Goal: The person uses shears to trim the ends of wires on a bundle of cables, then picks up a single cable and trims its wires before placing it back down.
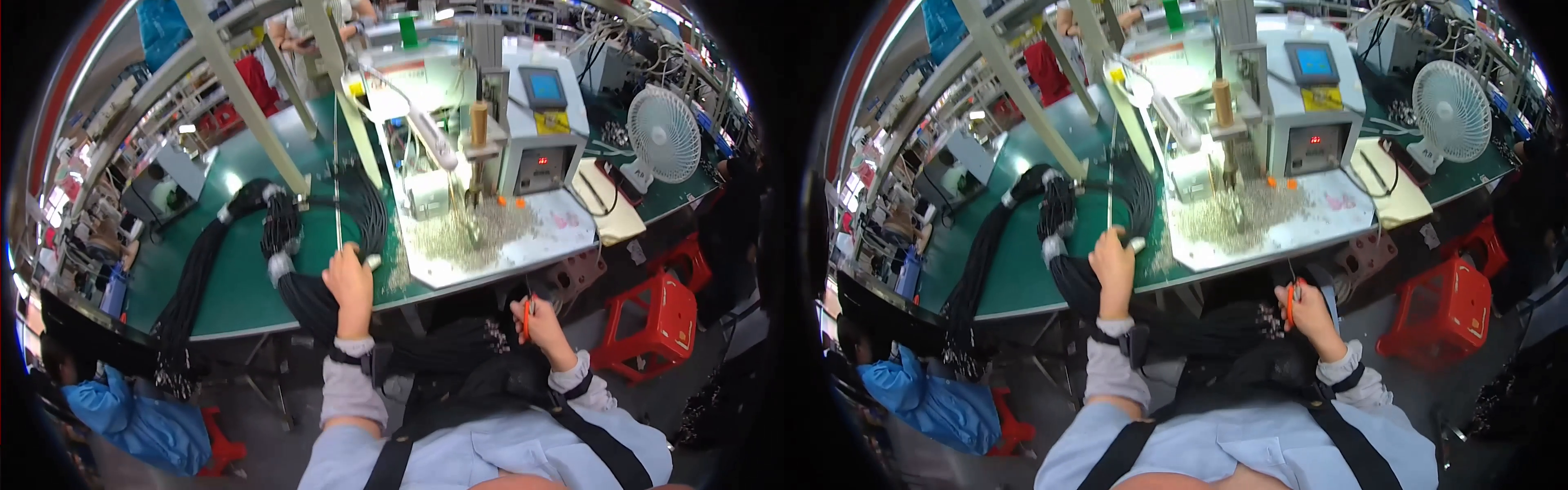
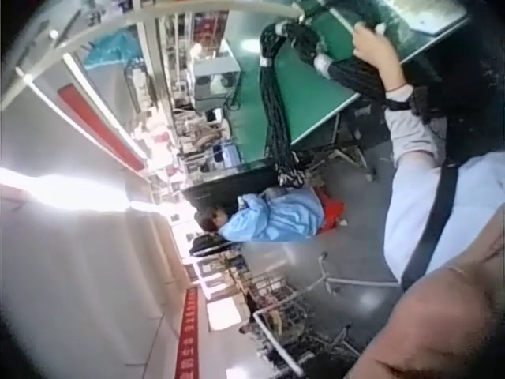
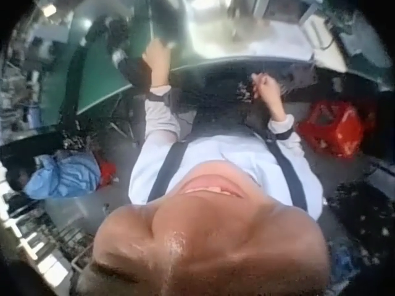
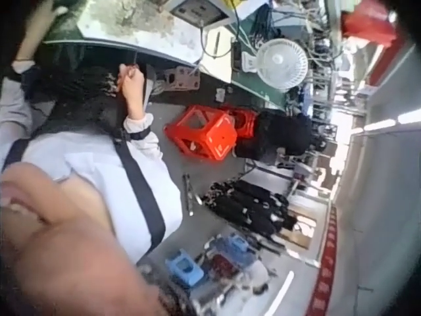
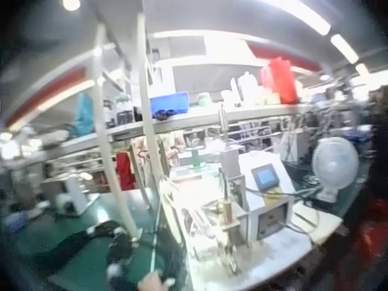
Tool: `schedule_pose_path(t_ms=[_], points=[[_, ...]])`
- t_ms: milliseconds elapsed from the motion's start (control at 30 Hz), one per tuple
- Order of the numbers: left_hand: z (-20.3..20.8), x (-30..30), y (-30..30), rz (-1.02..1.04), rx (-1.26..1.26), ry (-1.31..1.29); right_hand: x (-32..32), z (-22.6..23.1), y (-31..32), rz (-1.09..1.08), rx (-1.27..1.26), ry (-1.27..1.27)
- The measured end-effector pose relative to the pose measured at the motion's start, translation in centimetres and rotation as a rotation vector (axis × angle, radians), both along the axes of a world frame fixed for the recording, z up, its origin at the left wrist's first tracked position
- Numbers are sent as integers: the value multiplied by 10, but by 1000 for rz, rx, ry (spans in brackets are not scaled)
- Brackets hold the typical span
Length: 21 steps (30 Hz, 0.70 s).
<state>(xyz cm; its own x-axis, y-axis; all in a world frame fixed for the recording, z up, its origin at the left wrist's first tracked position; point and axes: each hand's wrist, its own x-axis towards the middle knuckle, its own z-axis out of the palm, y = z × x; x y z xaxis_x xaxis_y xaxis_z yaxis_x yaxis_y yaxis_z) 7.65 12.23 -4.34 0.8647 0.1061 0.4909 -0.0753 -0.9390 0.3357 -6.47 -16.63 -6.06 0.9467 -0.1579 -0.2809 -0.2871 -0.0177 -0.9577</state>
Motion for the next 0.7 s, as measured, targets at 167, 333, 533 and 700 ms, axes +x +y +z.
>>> schedule_pose_path(t_ms=[167,333,533,700], points=[[23,36,21,-221,-102,225,-3,11,-1,24,-42,3],[15,60,40,-293,-323,294,0,4,1,104,-26,9],[46,49,68,-456,-1331,257,-1,-1,-3,95,22,-40],[64,46,44,-389,-1051,406,-3,30,4,141,-22,-10]])
